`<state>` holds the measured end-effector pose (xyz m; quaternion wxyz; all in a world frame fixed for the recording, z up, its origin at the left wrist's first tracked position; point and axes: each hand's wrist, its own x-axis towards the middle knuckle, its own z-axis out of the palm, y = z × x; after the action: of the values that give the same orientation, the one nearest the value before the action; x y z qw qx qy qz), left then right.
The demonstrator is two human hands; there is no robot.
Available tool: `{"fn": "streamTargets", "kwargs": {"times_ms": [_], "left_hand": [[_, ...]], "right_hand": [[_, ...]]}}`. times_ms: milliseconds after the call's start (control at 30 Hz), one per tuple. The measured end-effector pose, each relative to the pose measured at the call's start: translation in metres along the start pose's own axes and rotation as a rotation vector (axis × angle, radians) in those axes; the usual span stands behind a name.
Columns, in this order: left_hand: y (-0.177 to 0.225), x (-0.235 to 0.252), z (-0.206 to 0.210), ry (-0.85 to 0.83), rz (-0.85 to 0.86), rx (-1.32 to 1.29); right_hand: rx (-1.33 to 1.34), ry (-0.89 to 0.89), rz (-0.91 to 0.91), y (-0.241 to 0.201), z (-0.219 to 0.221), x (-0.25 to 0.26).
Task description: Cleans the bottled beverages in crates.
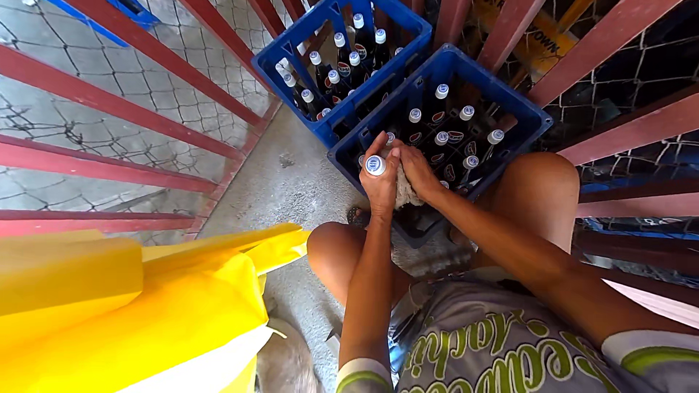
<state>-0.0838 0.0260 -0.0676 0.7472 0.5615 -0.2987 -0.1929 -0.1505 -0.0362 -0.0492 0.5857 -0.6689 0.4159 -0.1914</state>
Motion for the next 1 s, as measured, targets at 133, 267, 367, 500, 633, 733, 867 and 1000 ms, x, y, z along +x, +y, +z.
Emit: {"fn": "streamTargets", "kwargs": {"times_ms": [133, 267, 367, 500, 633, 733, 867, 1000], "left_hand": [[0.003, -0.001, 0.002, -0.013, -0.011, -0.009], [0.004, 0.002, 0.002, -0.03, -0.027, -0.016], [-0.001, -0.002, 0.009, 0.021, 0.038, 0.017], [0.002, -0.004, 0.014, 0.092, 0.076, 0.075], [0.001, -0.001, 0.015, 0.11, 0.083, 0.063], [0.001, 0.003, 0.014, 0.136, 0.07, 0.042], [-0.001, 0.003, 0.015, 0.128, 0.046, 0.049], [0.001, 0.0, 0.015, 0.101, 0.033, 0.027]], "right_hand": [[0.009, 0.052, -0.178, 0.02, 0.002, -0.001], [0.243, -0.108, 0.11, 0.073, -0.012, 0.019], [0.373, -0.031, 0.352, 0.066, -0.012, 0.011], [0.34, 0.103, 0.341, 0.028, 0.001, -0.042], [0.286, 0.106, 0.222, 0.019, 0.014, -0.065], [0.473, 0.177, 0.301, 0.038, 0.015, -0.036], [0.685, 0.237, 0.391, 0.059, 0.014, -0.011], [0.557, 0.274, 0.332, 0.03, 0.017, -0.035]]}}
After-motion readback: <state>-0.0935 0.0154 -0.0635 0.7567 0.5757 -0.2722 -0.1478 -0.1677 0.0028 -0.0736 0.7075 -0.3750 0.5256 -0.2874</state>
